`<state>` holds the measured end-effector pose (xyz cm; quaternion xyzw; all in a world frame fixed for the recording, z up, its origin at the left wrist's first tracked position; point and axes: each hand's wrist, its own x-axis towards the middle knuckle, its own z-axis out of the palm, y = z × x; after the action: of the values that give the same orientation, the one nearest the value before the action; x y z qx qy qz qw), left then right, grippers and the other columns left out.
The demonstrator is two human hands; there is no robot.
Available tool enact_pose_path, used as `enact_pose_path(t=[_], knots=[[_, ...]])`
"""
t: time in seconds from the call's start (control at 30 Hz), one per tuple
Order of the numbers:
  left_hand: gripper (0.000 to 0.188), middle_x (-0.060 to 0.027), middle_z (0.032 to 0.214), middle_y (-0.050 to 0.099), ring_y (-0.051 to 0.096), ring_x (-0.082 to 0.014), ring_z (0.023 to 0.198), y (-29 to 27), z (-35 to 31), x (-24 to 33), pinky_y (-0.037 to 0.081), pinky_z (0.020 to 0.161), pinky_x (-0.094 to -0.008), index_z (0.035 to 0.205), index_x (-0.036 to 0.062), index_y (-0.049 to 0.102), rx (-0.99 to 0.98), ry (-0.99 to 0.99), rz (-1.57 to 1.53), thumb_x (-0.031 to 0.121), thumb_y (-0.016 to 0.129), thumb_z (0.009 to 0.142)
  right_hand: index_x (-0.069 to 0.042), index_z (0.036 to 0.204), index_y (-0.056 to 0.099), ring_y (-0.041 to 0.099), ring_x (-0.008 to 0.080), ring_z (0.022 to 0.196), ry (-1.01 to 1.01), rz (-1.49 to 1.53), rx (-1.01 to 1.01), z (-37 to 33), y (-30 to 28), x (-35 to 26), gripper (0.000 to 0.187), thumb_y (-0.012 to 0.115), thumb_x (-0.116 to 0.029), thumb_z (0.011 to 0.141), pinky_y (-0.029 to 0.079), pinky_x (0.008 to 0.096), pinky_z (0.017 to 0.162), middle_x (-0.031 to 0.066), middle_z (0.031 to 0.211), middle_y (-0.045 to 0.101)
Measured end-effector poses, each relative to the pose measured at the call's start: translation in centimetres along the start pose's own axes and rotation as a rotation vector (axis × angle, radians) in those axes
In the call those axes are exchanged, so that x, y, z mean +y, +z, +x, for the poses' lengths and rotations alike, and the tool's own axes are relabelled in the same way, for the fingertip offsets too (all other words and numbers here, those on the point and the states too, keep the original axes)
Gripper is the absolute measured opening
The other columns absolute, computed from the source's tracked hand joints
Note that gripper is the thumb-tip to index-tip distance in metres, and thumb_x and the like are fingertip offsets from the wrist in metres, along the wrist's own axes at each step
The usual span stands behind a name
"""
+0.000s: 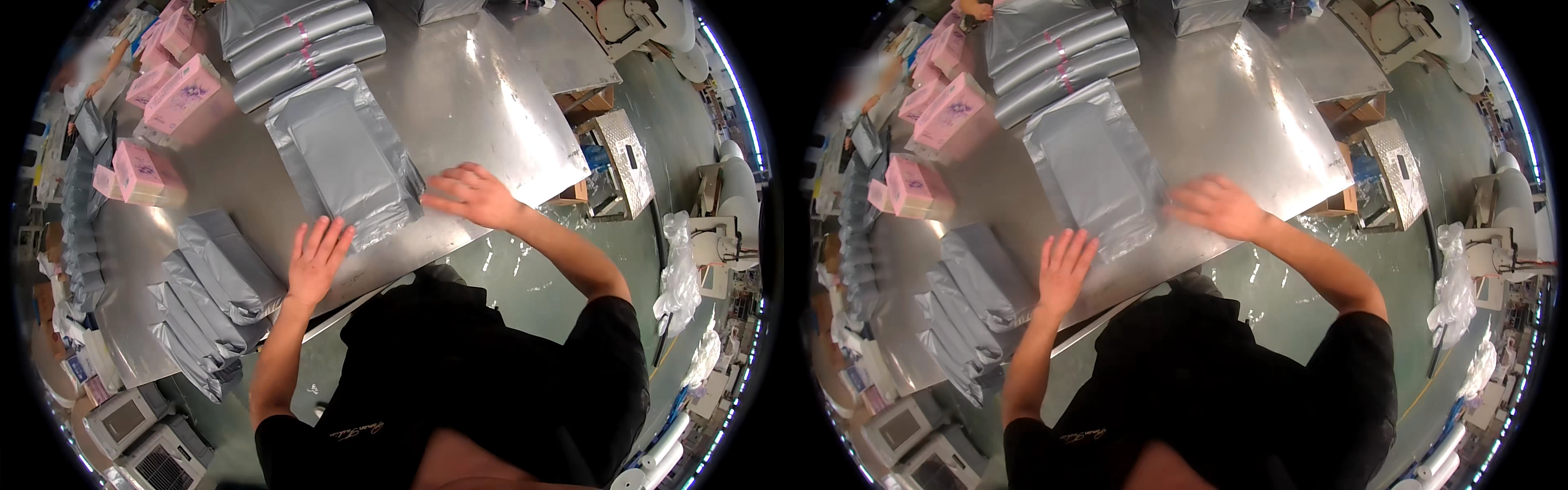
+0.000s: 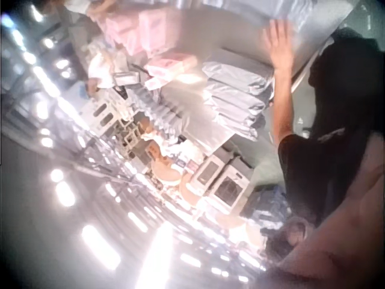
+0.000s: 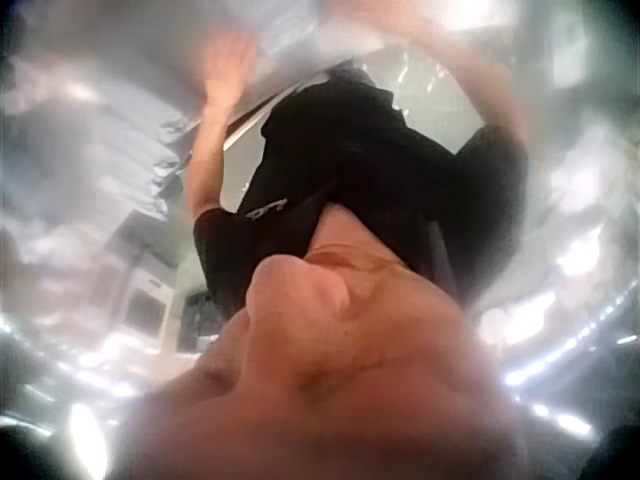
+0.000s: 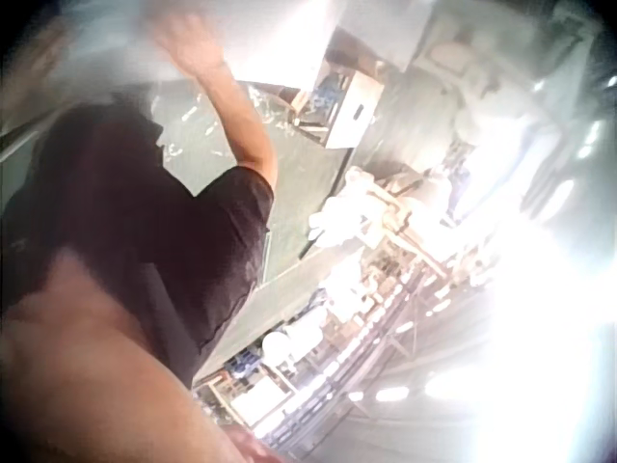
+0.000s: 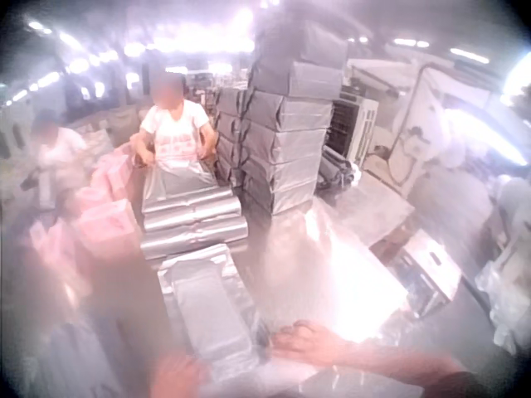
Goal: The person repeatedly picks up pink boxes and places them into gray plastic shipping bags on a metal table. The person folds the top of each bag to close it and stacks the sealed packages. Other workers are visible in the background performing similar tasks.
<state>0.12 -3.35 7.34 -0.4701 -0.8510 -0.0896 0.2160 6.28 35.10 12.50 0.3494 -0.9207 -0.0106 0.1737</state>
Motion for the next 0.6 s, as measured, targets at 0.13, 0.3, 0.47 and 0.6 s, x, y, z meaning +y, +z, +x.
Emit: enact_pose_path(t=[0.13,0.3,0.47,0.6], knots=[[0.03,-0.0005,0.136,0.064,0.052,-0.0207,0.139,1.3,0.0,-0.6,0.043,0.114,-0.0464,0.113,0.0133,0.074,-0.094,0.142,0.026,0.008,0.068,0.085,-0.016,0.116,0.072,0.059,0.0224,0.122,-0.261,0.009,0.136,3.8,5.2,0.8,0.033,0.07,-0.014,0.083,0.047,0.0386,0.102,0.0027,0.132,0.065],[0.012,-0.0071,0.107,0.071,0.065,-0.0224,0.118,1.8,-1.4,-1.4,0.054,0.102,-0.0432,0.102,0.0079,0.073,0.086,-0.407,-0.59,0.009,0.071,0.09,-0.009,0.101,0.074,0.065,0.0193,0.108,0.256,0.877,0.172,4.2,7.0,0.9,0.014,0.066,-0.02,0.098,0.05,0.0365,0.095,0.0043,0.112,0.072],[0.013,0.0006,0.079,0.064,0.06,-0.0077,0.064,7.4,-0.7,0.5,0.059,0.06,-0.0255,0.086,0.0079,0.067,0.656,-1.425,-1.773,0.013,0.07,0.097,-0.003,0.096,0.063,0.067,0.0164,0.073,1.144,1.813,0.142,4.5,10.6,-1.2,0.027,0.058,-0.027,0.107,0.057,0.0351,0.072,0.0034,0.071,0.059],[0.012,0.0028,0.083,0.061,0.055,-0.0052,0.07,7.5,0.7,2.8,0.051,0.064,-0.0232,0.09,0.0095,0.064,0.527,-1.495,-1.645,0.015,0.073,0.096,-0.005,0.1,0.056,0.066,0.0178,0.063,1.321,1.883,0.031,5.4,10.8,-2.8,0.022,0.056,-0.025,0.106,0.058,0.0348,0.057,0.0019,0.07,0.053]])
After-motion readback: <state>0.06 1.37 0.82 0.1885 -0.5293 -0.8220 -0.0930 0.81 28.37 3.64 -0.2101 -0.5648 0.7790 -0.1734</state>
